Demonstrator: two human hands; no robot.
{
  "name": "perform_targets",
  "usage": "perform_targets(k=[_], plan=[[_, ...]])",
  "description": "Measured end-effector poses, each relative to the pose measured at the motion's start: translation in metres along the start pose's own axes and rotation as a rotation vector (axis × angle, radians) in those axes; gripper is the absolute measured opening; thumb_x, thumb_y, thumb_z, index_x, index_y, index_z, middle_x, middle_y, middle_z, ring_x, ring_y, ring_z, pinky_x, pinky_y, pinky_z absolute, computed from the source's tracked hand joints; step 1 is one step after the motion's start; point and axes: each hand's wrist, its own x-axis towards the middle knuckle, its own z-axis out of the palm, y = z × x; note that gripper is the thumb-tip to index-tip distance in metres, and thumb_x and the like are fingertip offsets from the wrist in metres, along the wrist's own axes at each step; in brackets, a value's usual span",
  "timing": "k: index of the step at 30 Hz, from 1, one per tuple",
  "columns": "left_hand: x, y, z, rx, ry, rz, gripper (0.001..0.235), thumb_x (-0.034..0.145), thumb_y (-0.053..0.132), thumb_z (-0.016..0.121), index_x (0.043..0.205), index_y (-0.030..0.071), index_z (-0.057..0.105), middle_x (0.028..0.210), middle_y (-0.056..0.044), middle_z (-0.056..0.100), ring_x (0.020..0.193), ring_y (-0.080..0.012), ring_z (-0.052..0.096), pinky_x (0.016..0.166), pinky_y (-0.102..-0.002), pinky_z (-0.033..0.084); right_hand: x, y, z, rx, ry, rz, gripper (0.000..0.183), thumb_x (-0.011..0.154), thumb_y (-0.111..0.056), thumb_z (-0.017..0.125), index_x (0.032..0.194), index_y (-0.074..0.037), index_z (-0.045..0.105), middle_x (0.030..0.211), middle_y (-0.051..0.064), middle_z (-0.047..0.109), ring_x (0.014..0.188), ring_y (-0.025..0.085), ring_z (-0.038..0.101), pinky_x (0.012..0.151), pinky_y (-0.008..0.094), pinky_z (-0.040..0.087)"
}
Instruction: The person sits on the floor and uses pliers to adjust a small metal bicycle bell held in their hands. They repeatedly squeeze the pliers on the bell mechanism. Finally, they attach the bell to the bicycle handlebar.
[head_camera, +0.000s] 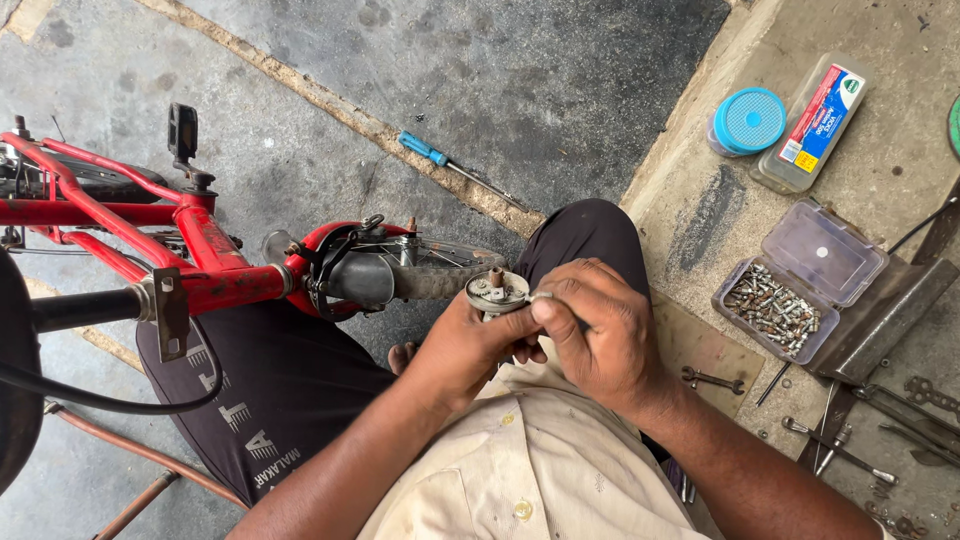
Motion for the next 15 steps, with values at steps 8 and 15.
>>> perform_targets(k=[8,15], plan=[[-0.008,-0.002,-0.005,-0.347,-0.266,-0.110,0.015,0.099,0.004,0.062,0.112,-0.002,0.066,0.097,-0.011,0.068,0.084,-0.0222,0.067,0.075,-0.037,0.057,-0.009,-0.018,-0.008,-0.010,-0.077,-0.005,0.070,0.110,-0.057,0.038,0.140,0.003,0.058,0.130,0.021,0.062,0.118,0.032,0.068,0.097,0.039,0.058],[-0.004,-0.008,-0.009,-0.151,-0.237,-0.031,0.013,0.103,0.006,0.062,0.111,-0.003,0.066,0.093,-0.012,0.067,0.085,-0.0215,0.065,0.080,-0.036,0.056,-0.019,-0.010,-0.004,0.207,-0.137,0.176,0.069,0.111,-0.052,0.033,0.147,0.004,0.052,0.143,0.022,0.055,0.106,0.021,0.071,0.087,0.033,0.062]])
